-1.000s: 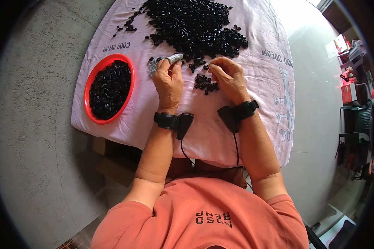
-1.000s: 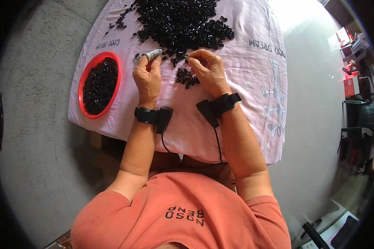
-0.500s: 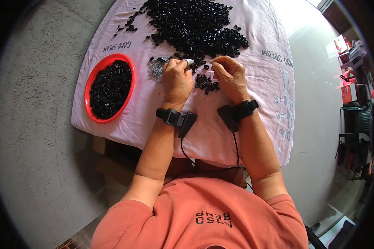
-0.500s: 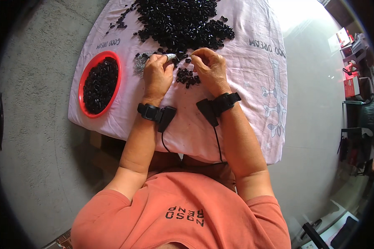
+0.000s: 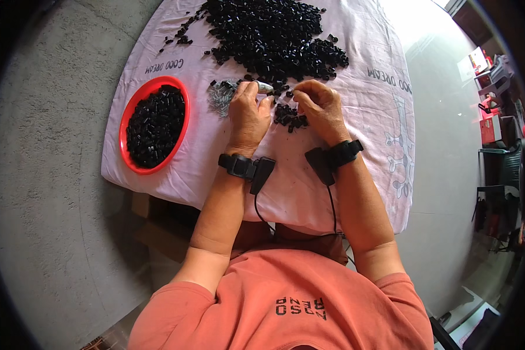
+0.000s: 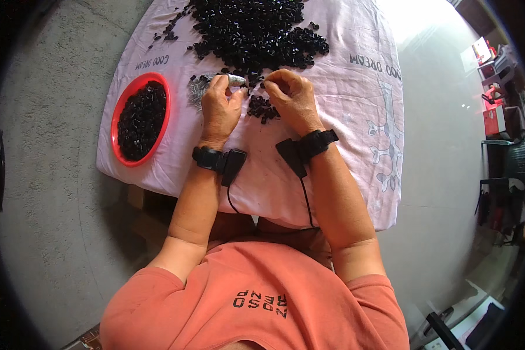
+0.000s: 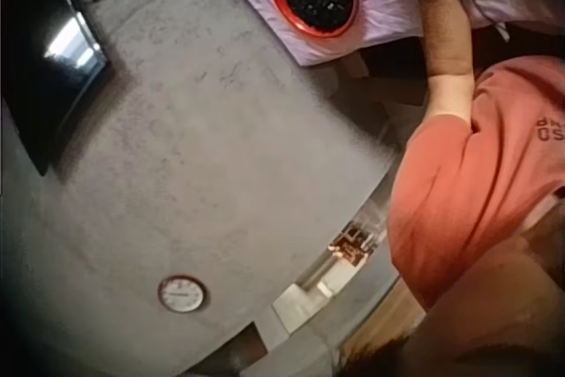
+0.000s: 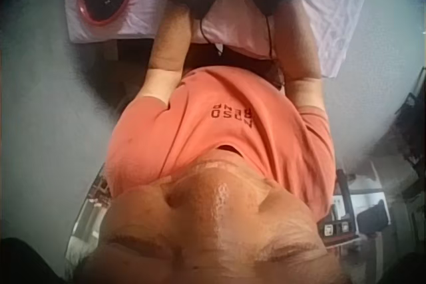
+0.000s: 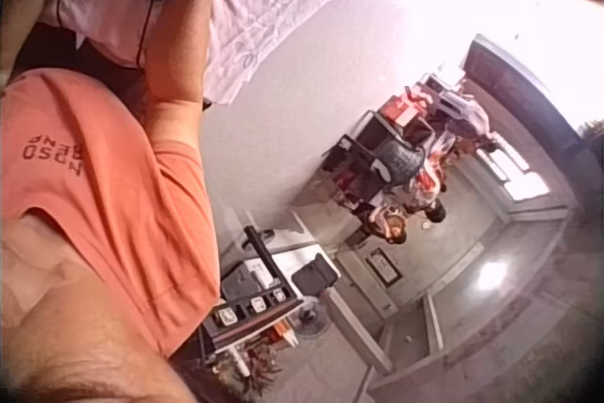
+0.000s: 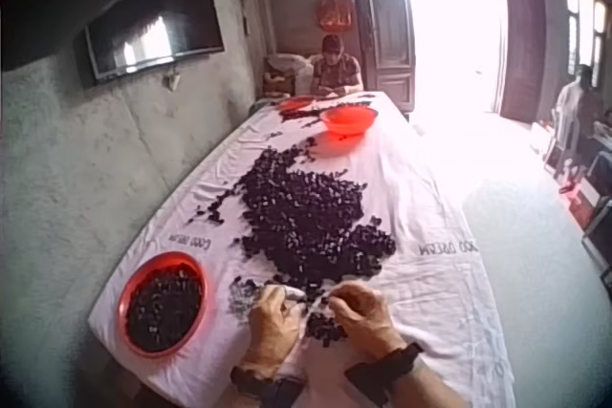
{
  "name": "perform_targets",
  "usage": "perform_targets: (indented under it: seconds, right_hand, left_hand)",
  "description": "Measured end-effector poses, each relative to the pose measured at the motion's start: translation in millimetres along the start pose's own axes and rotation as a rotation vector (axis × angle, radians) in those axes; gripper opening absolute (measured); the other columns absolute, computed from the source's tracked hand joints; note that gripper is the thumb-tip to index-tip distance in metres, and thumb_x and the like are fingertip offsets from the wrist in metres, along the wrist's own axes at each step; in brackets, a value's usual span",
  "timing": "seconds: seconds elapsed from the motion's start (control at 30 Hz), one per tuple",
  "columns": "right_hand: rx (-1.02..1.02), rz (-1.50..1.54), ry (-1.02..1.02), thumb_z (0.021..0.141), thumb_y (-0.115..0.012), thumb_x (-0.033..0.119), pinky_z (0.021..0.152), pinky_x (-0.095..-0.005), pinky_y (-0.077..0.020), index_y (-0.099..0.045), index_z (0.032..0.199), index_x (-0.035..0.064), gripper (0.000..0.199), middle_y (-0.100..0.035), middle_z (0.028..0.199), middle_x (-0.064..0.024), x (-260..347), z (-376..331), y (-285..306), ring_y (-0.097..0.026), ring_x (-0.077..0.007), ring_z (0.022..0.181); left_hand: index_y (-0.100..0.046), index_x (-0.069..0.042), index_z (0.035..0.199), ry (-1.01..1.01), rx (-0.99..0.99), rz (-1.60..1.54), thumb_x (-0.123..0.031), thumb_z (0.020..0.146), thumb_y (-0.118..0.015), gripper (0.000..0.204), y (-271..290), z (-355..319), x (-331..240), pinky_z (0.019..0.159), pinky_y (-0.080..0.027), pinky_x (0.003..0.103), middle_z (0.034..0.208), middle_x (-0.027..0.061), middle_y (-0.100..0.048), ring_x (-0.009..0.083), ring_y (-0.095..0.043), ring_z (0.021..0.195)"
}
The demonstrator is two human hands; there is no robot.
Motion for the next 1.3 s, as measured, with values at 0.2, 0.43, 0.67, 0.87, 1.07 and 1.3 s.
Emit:
perform_targets:
  seconds: [0.2, 0.43, 0.67, 0.87, 1.07, 1.3]
  right_hand:
    - [-0.009, -0.045, 0.024, 0.091, -0.068, 0.011, 0.058, -0.0222, -0.0484, -0.069, 0.092, -0.0009, 0.012, -0.067, 0.073, -0.0004, -1, 1, -1, -0.060, -0.0042, 0.065]
    - [0.014, -0.068, -0.008, 0.091, -0.068, 0.011, 0.062, -0.0235, -0.0510, -0.069, 0.093, -0.0014, 0.013, -0.068, 0.075, -0.0020, 2, 0, -2, -0.062, -0.0054, 0.068]
    - [0.009, -0.129, 0.022, 0.089, -0.068, 0.011, 0.067, -0.0252, -0.0531, -0.070, 0.094, -0.0008, 0.013, -0.071, 0.078, -0.0047, -3, 1, -1, -0.066, -0.0071, 0.073]
    - [0.025, -0.203, 0.055, 0.088, -0.068, 0.012, 0.067, -0.0268, -0.0540, -0.071, 0.095, 0.0003, 0.014, -0.072, 0.079, -0.0065, -3, 1, -2, -0.068, -0.0101, 0.073]
    - [0.066, -0.148, 0.027, 0.090, -0.067, 0.012, 0.063, -0.0251, -0.0532, -0.071, 0.096, 0.0007, 0.013, -0.070, 0.080, -0.0040, 1, 0, -4, -0.066, -0.0088, 0.069]
    - [0.127, -0.073, -0.001, 0.091, -0.067, 0.011, 0.062, -0.0234, -0.0527, -0.070, 0.097, -0.0004, 0.013, -0.069, 0.079, -0.0021, 5, -1, -5, -0.064, -0.0071, 0.068]
  left_hand:
    - [-0.066, 0.002, 0.102, 0.158, 0.022, -0.462, 0.001, 0.087, -0.067, 0.014, -6, -1, 8, 0.074, -0.055, 0.032, 0.097, 0.0170, -0.073, 0.0230, -0.072, 0.083]
    - [-0.067, 0.001, 0.105, 0.048, 0.003, -0.345, 0.001, 0.091, -0.063, 0.014, -4, 0, 10, 0.075, -0.055, 0.032, 0.097, 0.0168, -0.073, 0.0233, -0.072, 0.085]
    - [-0.067, 0.000, 0.111, 0.124, 0.048, -0.435, -0.004, 0.098, -0.061, 0.015, -1, -2, 0, 0.075, -0.052, 0.024, 0.091, 0.0034, -0.070, 0.0092, -0.064, 0.080]
    - [-0.068, 0.001, 0.110, 0.177, 0.106, -0.597, -0.003, 0.097, -0.061, 0.016, 0, -2, -5, 0.073, -0.053, 0.024, 0.089, 0.0040, -0.071, 0.0087, -0.066, 0.080]
    - [-0.070, 0.000, 0.108, 0.255, 0.070, -0.775, -0.005, 0.097, -0.064, 0.013, -2, -2, -3, 0.072, -0.054, 0.023, 0.090, 0.0039, -0.072, 0.0080, -0.066, 0.080]
    - [-0.072, 0.000, 0.107, 0.266, 0.048, -0.862, -0.006, 0.096, -0.067, 0.013, -4, -3, 8, 0.073, -0.053, 0.021, 0.093, 0.0014, -0.072, 0.0057, -0.063, 0.079]
Point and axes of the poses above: each hand's wrist, its own z-axis towards the middle knuckle, its own y-axis out of the back of the hand, x = y × z, the point moved 2 cm from there along z, towards the middle knuckle
